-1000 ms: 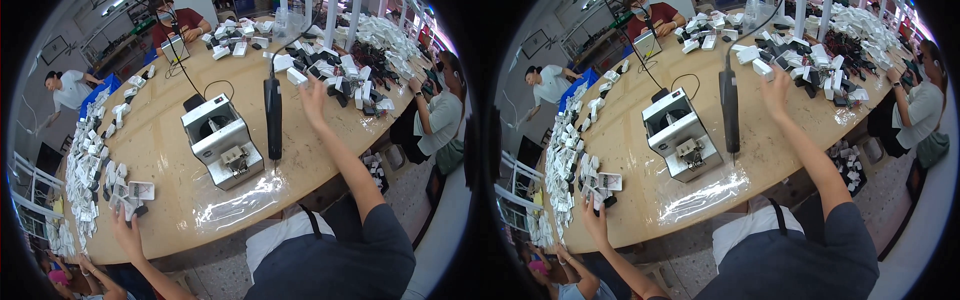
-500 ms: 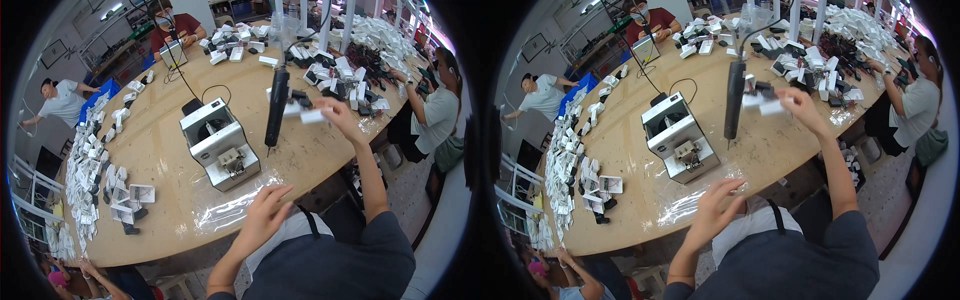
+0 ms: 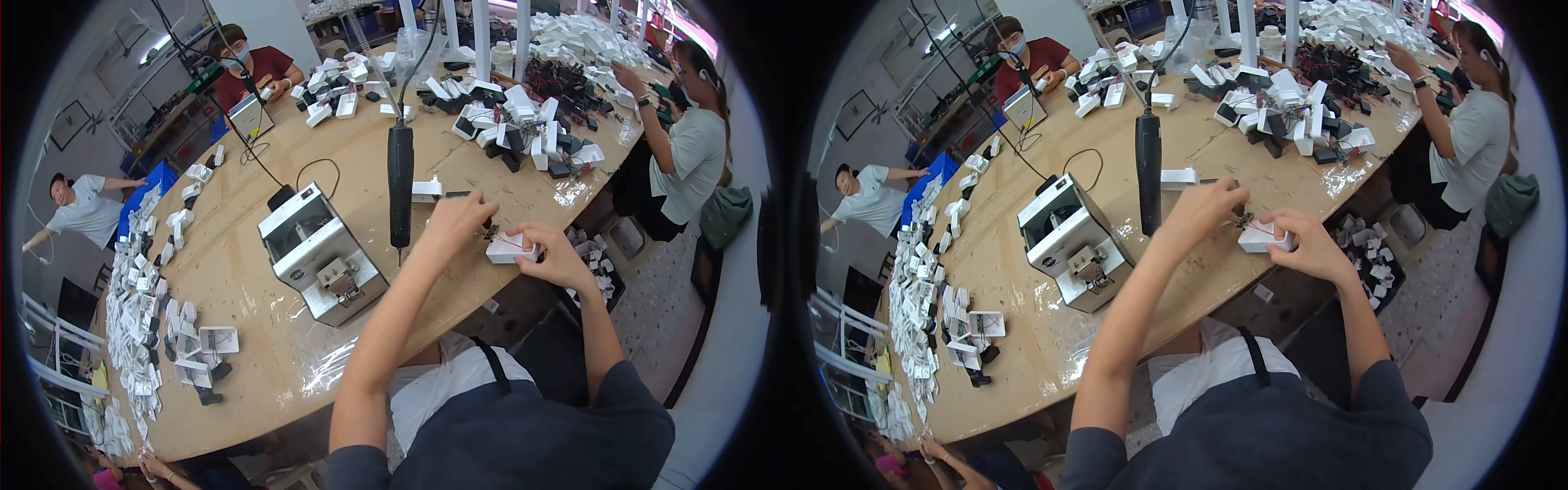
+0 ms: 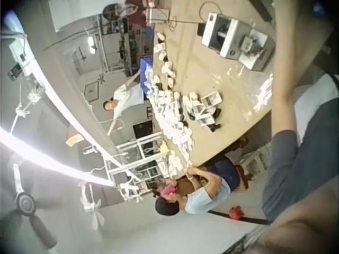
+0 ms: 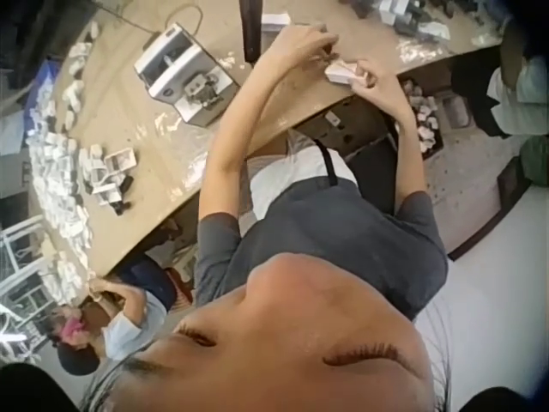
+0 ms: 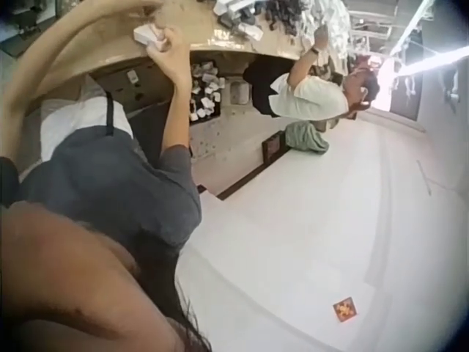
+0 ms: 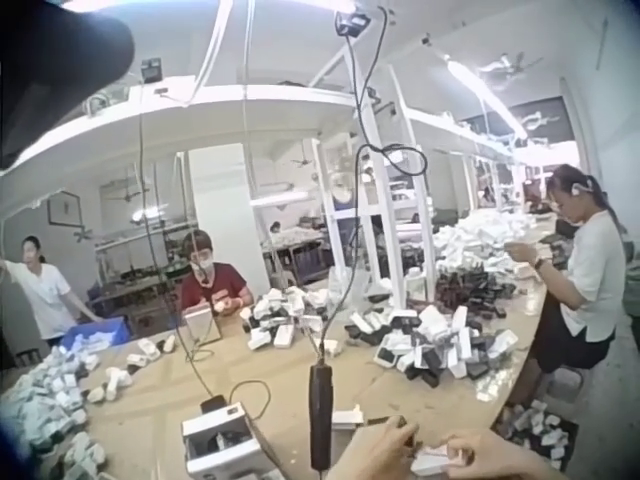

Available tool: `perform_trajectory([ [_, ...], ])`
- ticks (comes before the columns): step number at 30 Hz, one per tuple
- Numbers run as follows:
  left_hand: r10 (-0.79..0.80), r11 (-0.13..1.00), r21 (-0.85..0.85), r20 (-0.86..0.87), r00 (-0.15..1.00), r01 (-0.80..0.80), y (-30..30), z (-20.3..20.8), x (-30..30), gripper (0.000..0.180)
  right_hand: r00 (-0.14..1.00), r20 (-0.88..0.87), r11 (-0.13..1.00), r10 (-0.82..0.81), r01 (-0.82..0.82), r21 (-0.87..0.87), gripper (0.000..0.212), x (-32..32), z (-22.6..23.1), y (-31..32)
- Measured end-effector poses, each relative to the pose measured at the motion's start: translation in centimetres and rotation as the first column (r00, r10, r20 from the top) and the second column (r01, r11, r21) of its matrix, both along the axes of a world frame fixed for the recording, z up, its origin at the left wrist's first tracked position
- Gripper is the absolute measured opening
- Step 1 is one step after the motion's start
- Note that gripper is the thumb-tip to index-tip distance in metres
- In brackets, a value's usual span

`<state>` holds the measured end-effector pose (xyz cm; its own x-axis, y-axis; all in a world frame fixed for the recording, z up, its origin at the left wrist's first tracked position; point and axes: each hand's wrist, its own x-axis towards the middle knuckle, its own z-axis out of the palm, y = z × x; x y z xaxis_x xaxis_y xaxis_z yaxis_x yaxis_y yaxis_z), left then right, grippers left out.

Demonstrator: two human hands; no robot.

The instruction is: Assembling small electronic components using an electric screwdriver on a production line.

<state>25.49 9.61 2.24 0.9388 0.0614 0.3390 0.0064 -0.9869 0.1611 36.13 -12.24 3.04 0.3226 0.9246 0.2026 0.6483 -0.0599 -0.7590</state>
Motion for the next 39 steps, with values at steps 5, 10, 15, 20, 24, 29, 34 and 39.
perform_trajectory([
  [5,-0.089,0.976,0.178,-0.181,0.98,0.122,2.1,1.1,3.2,0.02,0.998,-0.038,0.998,0.041,-0.039,0.044,0.029,1.4,-1.3,0.8],
  [10,0.33,0.929,-0.208,0.087,0.94,-0.307,3.8,1.7,3.5,0.013,0.982,-0.186,0.999,-0.041,0.042,0.0,0.023,1.0,-1.5,2.2],
  [15,-0.048,0.625,-0.772,-0.186,0.981,-0.116,2.7,4.4,1.6,0.037,0.938,-0.342,0.831,0.048,0.152,0.535,0.018,3.6,-1.3,4.9],
  [20,0.057,0.211,-0.956,-0.194,0.979,-0.202,3.8,5.4,1.9,0.042,0.914,-0.364,0.764,0.181,0.103,0.637,0.019,4.5,0.1,8.5],
  [24,0.161,0.192,-0.979,-0.043,0.986,-0.074,5.8,2.3,3.8,0.027,0.958,-0.209,0.876,0.197,-0.076,0.476,0.023,4.3,1.2,8.2],
  [29,0.323,0.414,-0.91,0.12,0.939,-0.026,3.8,1.8,4.9,0.03,0.989,0.135,0.951,-0.056,0.012,0.308,0.023,3.4,2.2,8.2],
  [34,0.444,0.82,-0.531,0.352,0.824,-0.215,-0.6,0.4,4.1,0.051,0.964,-0.249,0.891,-0.089,0.189,0.414,0.009,7.7,-0.6,9.1],
  [39,0.408,0.577,-0.799,0.103,0.907,-0.168,0.2,-1.9,3.7,0.044,0.531,-0.811,0.743,0.248,0.433,0.51,0.045,10.5,1.0,10.1],
])
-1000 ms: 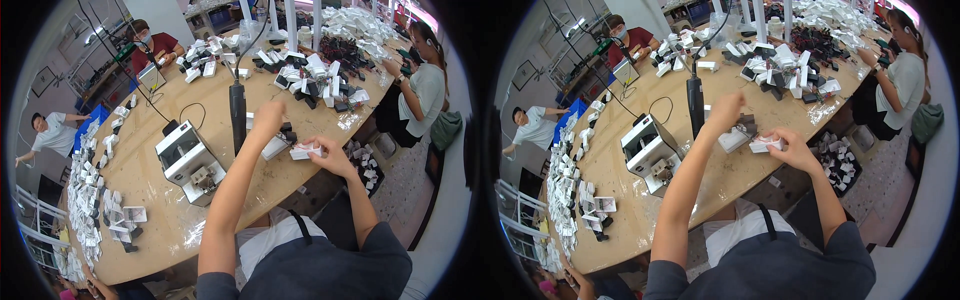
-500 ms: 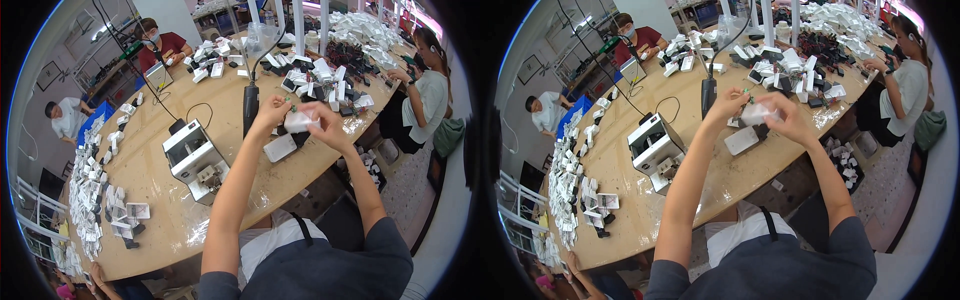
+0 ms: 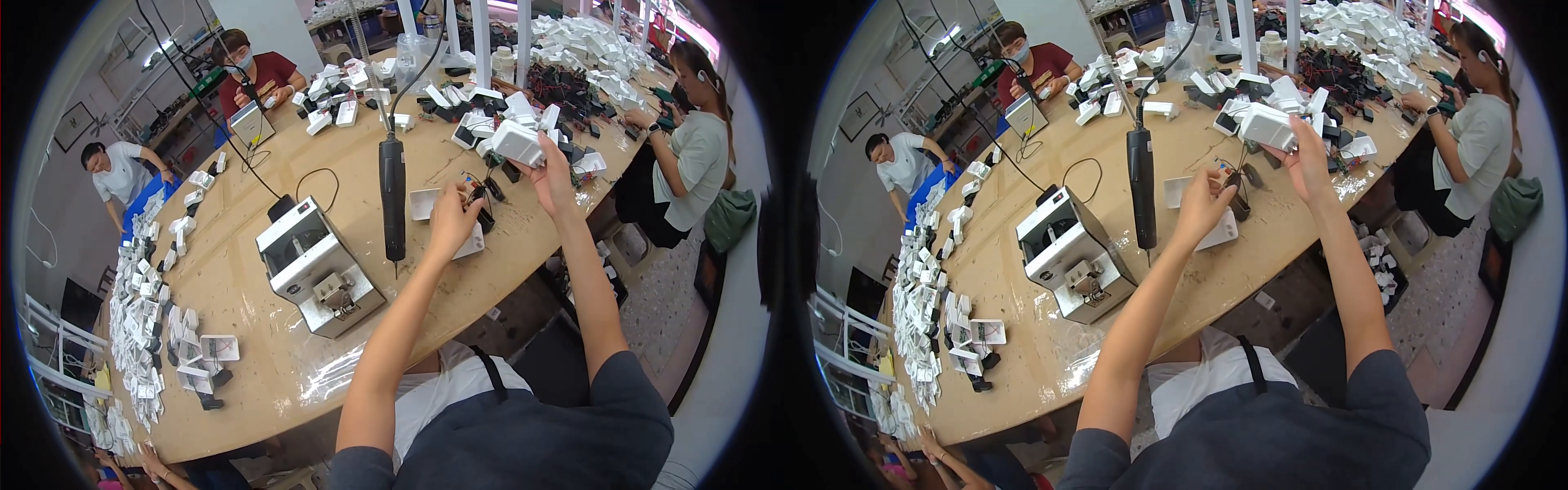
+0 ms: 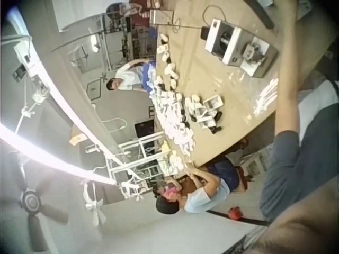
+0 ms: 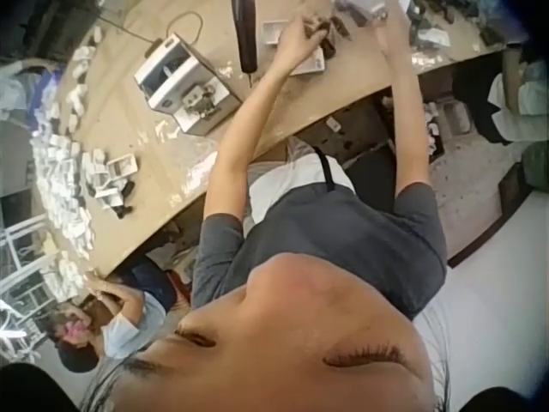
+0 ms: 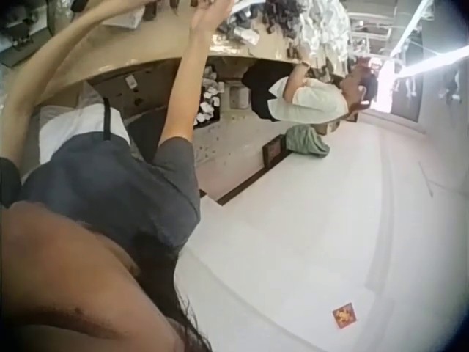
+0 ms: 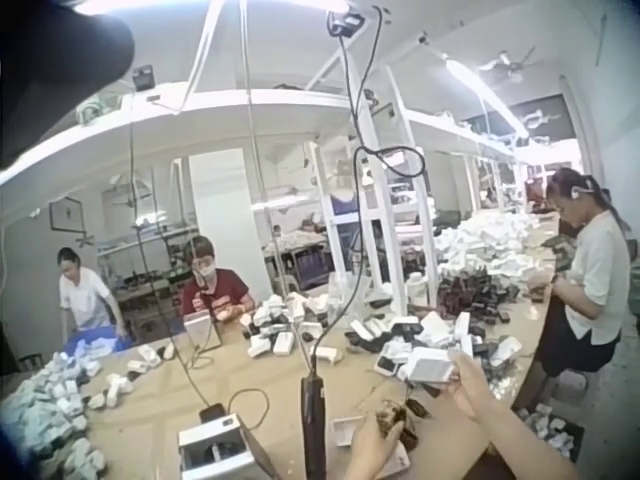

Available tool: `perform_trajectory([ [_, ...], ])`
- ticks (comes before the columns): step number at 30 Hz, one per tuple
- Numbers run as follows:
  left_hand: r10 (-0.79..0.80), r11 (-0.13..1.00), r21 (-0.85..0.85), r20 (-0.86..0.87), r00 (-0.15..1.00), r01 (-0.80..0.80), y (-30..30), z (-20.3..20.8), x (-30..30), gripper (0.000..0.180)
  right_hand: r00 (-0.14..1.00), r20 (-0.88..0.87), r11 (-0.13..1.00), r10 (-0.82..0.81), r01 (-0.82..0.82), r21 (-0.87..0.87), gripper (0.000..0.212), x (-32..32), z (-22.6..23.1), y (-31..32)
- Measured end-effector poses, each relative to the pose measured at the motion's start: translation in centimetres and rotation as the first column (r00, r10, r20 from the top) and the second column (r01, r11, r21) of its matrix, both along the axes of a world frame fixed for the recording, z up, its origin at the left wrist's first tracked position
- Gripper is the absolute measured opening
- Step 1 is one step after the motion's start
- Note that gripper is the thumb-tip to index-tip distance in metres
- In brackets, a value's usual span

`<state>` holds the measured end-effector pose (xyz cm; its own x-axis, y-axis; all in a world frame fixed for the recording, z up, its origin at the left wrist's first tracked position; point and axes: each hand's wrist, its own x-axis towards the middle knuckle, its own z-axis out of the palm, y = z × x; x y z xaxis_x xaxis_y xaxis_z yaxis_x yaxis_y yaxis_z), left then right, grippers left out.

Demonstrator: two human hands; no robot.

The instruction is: Assembling small electronic components using an electric screwdriver on a production line.

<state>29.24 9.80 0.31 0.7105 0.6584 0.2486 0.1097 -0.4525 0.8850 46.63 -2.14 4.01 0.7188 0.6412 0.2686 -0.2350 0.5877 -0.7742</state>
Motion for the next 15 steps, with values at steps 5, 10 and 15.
perform_trajectory([
  [5,0.132,0.882,0.467,-0.121,0.984,-0.061,1.6,-0.2,0.8,0.016,0.997,-0.065,0.999,0.042,-0.042,0.008,0.051,-1.2,1.2,0.5],
  [10,0.179,0.722,0.692,-0.196,0.964,0.007,2.7,4.8,1.0,0.007,0.988,-0.142,0.998,0.063,-0.061,0.018,0.055,-1.0,1.0,0.0],
  [15,0.238,0.703,0.704,-0.1,0.966,-0.101,2.0,7.4,1.2,0.017,0.71,-0.273,0.735,0.649,-0.492,0.467,0.037,0.6,0.0,-0.6],
])
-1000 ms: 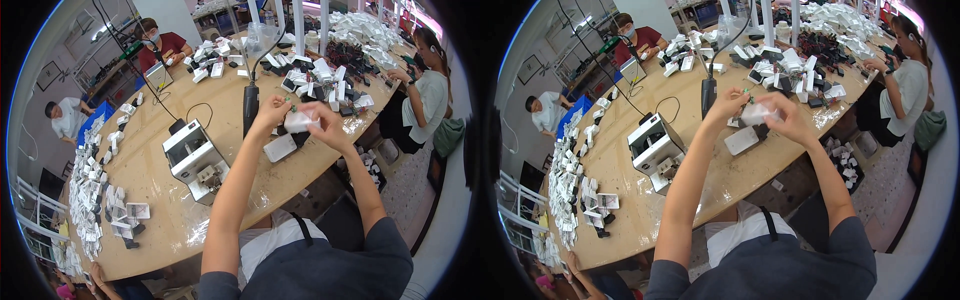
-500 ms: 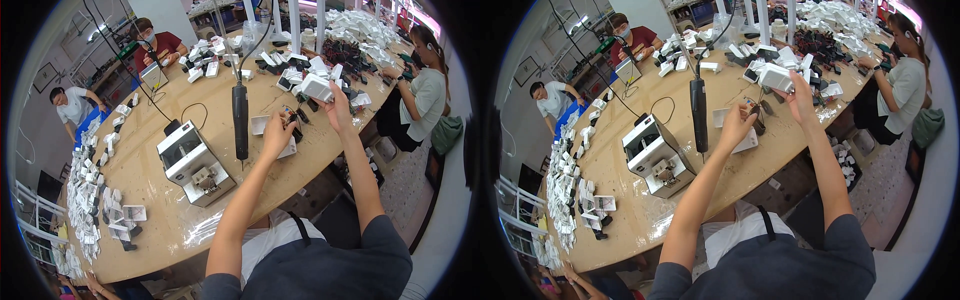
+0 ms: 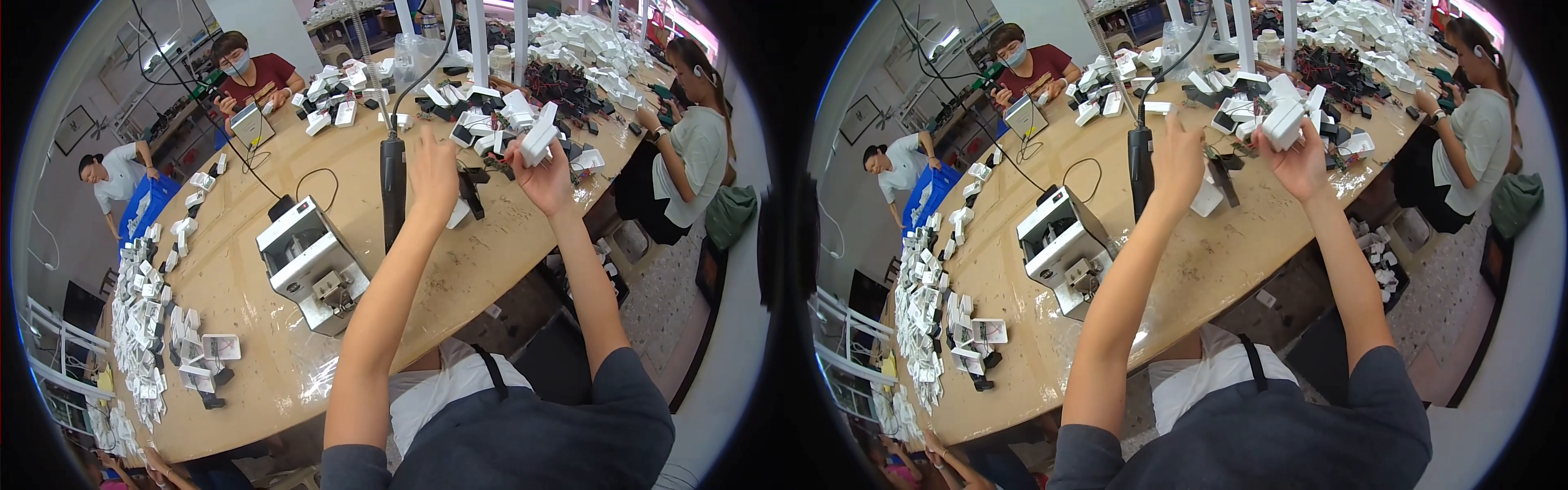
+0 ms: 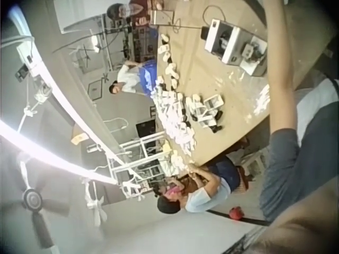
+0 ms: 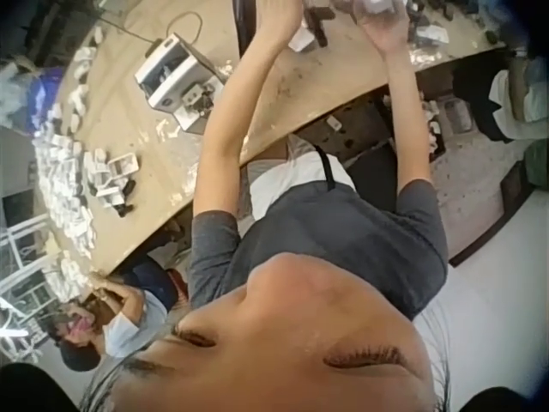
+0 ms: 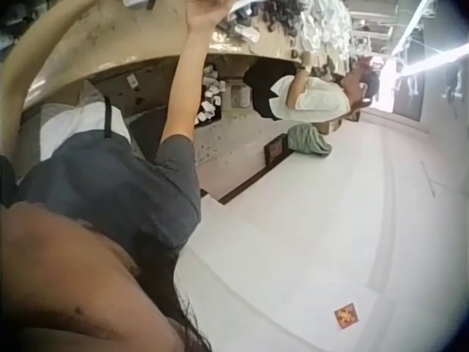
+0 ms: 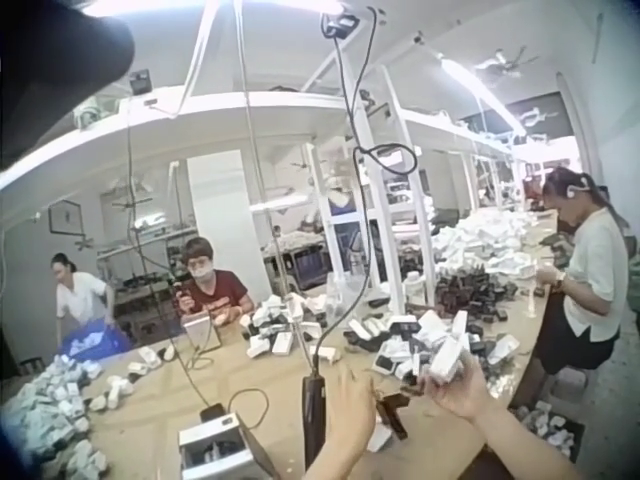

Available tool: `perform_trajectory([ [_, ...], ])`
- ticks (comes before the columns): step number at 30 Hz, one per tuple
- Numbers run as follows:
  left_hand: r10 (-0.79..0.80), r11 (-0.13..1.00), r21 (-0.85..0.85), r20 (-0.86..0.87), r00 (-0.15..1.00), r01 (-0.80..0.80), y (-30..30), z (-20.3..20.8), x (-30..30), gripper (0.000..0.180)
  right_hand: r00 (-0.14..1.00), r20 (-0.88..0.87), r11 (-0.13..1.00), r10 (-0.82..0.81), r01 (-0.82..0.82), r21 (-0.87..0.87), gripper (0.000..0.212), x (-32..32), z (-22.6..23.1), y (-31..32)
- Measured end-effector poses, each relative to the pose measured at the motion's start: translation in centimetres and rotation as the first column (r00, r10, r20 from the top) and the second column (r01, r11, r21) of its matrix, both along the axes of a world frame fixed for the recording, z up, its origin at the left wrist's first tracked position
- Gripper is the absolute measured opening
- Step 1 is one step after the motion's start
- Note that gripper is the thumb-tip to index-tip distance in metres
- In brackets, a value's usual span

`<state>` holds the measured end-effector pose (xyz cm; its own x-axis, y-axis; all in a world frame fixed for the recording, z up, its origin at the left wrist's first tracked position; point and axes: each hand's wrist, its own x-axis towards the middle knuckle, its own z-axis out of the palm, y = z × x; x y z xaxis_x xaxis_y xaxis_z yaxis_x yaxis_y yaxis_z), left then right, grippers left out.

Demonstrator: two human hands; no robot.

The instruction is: Assembling small electronic components using an electric screwdriver on a production line.

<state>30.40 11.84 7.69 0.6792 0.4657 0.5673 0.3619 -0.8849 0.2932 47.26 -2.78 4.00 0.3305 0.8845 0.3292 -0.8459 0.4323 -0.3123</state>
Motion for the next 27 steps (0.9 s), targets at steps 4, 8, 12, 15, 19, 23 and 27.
perform_trajectory([
  [4,-0.06,0.987,-0.126,0.289,0.955,0.1,0.7,-5.3,1.0,0.036,0.958,0.161,0.938,0.238,-0.27,0.219,0.025,-3.3,3.2,2.3],
  [8,-0.069,0.936,-0.292,0.394,0.917,0.196,-3.0,-5.5,-1.5,0.04,0.974,0.1,0.928,0.203,-0.224,0.298,0.026,-3.9,4.3,1.4],
  [12,-0.05,0.434,-0.715,0.589,0.807,0.548,-7.7,-4.2,-7.6,0.037,0.962,0.228,0.96,0.148,-0.195,0.199,0.029,-8.8,6.5,-0.5],
  [15,-0.188,0.463,-0.619,0.631,0.753,0.634,-10.8,-4.6,-14.2,0.04,0.89,0.428,0.953,0.155,-0.248,0.172,0.038,-13.6,6.0,-0.3],
  [19,-0.067,0.492,-0.678,0.595,0.801,0.545,-13.1,-7.2,-21.9,0.037,0.848,0.498,0.975,0.182,-0.22,0.018,0.038,-20.4,4.6,-0.8],
  [23,0.171,0.021,-0.809,0.581,0.796,0.587,-12.4,-4.7,-29.1,0.019,0.66,0.727,0.961,0.191,-0.278,0.0,0.031,-23.4,3.0,-2.3],
  [27,0.143,0.374,-0.922,0.168,0.975,0.104,-11.3,-4.0,-34.6,0.016,0.099,0.995,0.994,0.029,-0.109,-0.018,0.02,-26.7,0.6,-4.4],
])
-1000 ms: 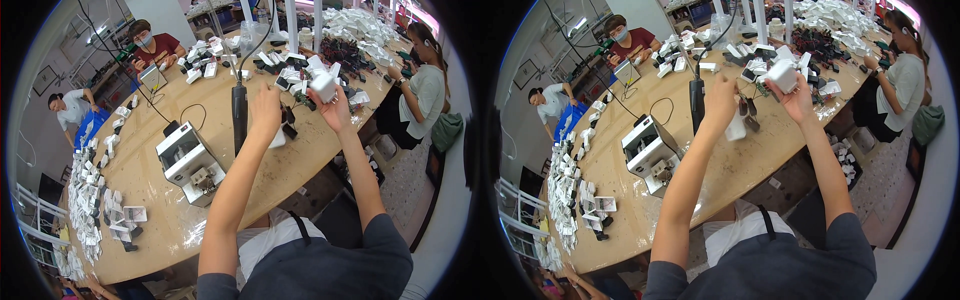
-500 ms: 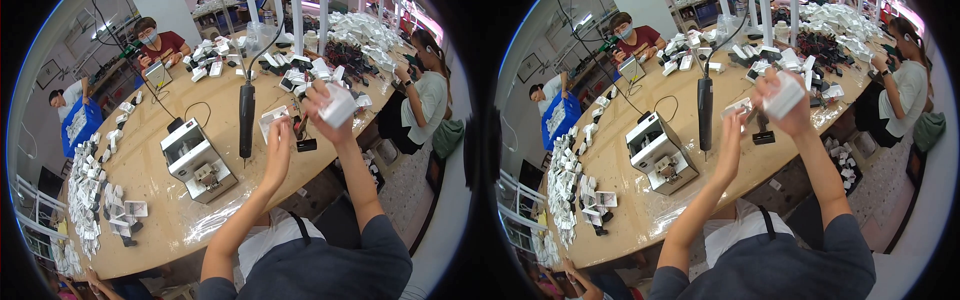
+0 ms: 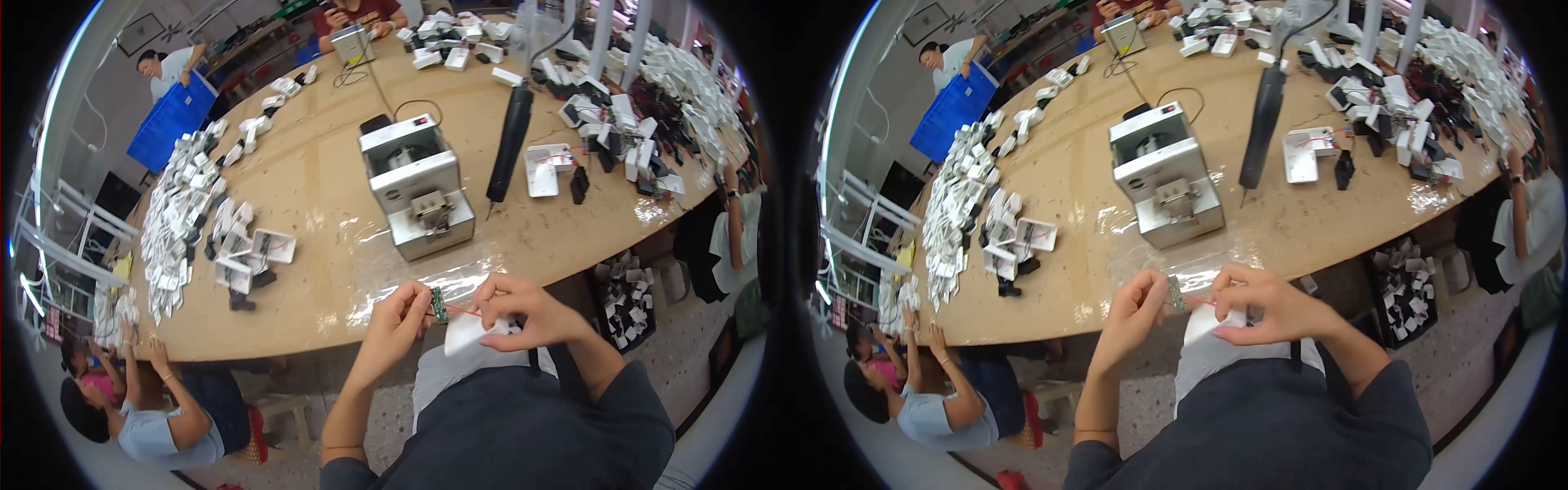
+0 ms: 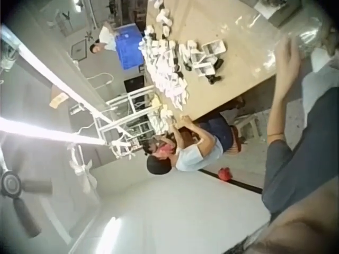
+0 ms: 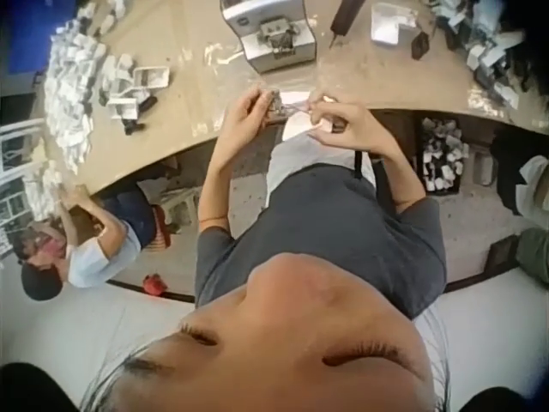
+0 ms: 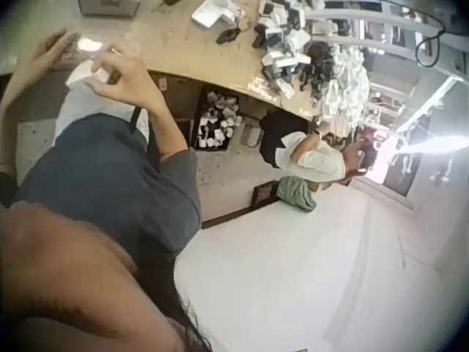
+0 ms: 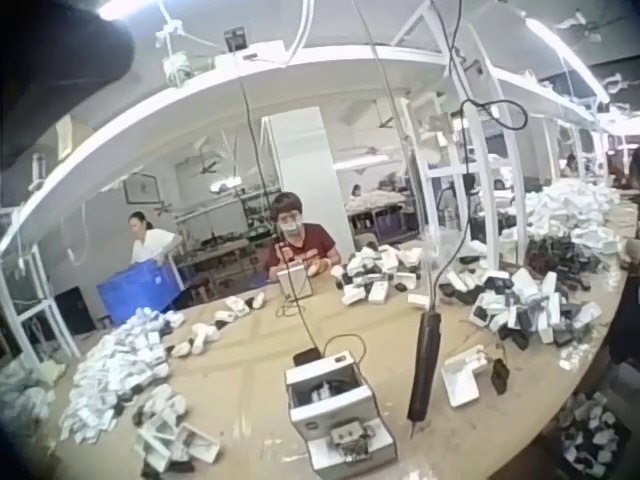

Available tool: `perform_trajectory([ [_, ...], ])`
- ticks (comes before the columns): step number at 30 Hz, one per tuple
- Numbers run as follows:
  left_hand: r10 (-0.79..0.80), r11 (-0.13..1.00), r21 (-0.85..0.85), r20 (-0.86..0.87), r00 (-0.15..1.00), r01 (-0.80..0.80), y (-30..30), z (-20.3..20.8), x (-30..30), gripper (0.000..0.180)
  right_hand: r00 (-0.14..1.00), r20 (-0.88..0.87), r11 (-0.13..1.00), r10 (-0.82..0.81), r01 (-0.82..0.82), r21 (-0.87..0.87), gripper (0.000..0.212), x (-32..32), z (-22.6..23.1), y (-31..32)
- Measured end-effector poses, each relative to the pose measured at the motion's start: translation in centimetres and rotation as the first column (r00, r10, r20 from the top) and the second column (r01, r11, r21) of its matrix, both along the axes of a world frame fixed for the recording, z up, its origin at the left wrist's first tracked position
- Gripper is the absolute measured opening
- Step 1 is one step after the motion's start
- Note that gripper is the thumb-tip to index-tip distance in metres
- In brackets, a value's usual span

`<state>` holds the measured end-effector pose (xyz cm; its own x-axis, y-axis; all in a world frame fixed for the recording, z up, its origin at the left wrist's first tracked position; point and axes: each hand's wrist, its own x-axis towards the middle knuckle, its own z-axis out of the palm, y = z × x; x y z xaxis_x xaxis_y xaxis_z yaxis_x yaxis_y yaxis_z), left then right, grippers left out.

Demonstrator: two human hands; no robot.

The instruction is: Assembling small electronic components using an electric screwdriver on a production line.

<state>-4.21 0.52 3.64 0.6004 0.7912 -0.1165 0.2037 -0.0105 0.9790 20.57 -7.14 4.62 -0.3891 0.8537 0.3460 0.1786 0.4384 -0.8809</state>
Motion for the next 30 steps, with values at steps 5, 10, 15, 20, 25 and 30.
perform_trajectory([
  [5,0.101,0.95,0.311,-0.22,0.97,-0.028,1.1,2.0,-1.4,0.014,0.838,0.33,0.864,-0.434,0.284,0.415,0.029,-4.8,-5.0,-0.7],
  [10,-0.182,0.797,0.556,-0.15,0.972,0.235,3.2,1.2,-2.0,0.038,0.84,0.365,0.9,-0.4,0.285,0.331,0.033,-5.5,-5.8,-0.7],
  [15,-0.308,0.865,0.339,-0.221,0.925,0.369,4.1,2.1,-2.5,0.041,0.882,0.381,0.932,-0.278,0.151,0.331,0.036,-3.1,-4.0,2.2],
  [20,0.039,0.847,0.516,-0.3,0.953,0.127,2.6,0.2,-0.9,0.031,0.904,0.405,0.976,-0.141,0.059,0.209,0.043,-2.6,-5.3,3.9],
  [25,0.231,0.781,0.623,-0.249,0.941,-0.028,0.6,-1.1,1.3,0.025,0.935,0.317,0.982,-0.157,0.115,0.148,0.059,-2.5,-6.2,3.8],
  [30,0.239,0.845,0.531,-0.268,0.933,-0.064,0.2,-1.7,2.2,0.021,0.977,0.119,0.984,-0.175,0.171,0.044,0.083,-2.5,-7.4,2.9],
])
